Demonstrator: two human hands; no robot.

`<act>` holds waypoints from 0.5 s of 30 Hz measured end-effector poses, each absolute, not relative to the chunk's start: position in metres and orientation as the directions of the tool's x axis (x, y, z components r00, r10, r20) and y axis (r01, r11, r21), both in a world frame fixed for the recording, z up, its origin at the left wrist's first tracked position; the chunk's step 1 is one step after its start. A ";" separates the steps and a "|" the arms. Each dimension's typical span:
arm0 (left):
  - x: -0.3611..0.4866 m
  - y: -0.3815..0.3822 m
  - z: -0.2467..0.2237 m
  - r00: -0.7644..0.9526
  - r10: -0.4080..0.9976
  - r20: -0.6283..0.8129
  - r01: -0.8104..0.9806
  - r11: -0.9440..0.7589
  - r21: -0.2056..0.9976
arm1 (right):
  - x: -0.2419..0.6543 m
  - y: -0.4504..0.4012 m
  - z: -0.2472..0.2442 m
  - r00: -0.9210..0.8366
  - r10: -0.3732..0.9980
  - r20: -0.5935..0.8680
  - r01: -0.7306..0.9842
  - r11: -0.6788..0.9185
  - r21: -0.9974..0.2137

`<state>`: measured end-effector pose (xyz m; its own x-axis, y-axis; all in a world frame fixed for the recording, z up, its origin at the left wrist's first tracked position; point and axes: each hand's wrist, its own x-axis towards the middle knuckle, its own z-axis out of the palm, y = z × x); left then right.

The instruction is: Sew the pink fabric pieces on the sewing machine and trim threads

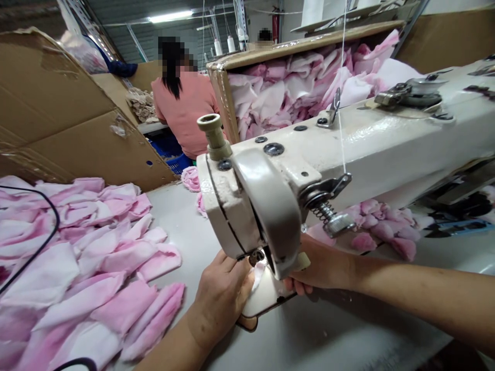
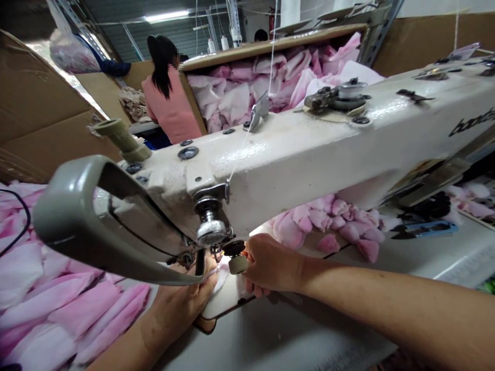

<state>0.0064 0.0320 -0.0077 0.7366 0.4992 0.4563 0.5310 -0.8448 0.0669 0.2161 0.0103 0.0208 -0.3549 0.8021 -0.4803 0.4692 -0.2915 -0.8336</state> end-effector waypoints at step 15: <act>0.006 0.032 -0.007 0.732 0.534 0.424 0.562 -0.824 0.068 | 0.219 0.000 0.015 -0.306 0.839 -0.450 0.513 -0.253 -0.820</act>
<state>0.0063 0.0320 -0.0074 0.7316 0.5340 0.4238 0.5623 -0.8241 0.0679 0.2186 -0.0002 0.0145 -0.3057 0.8393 -0.4496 0.5129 -0.2527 -0.8204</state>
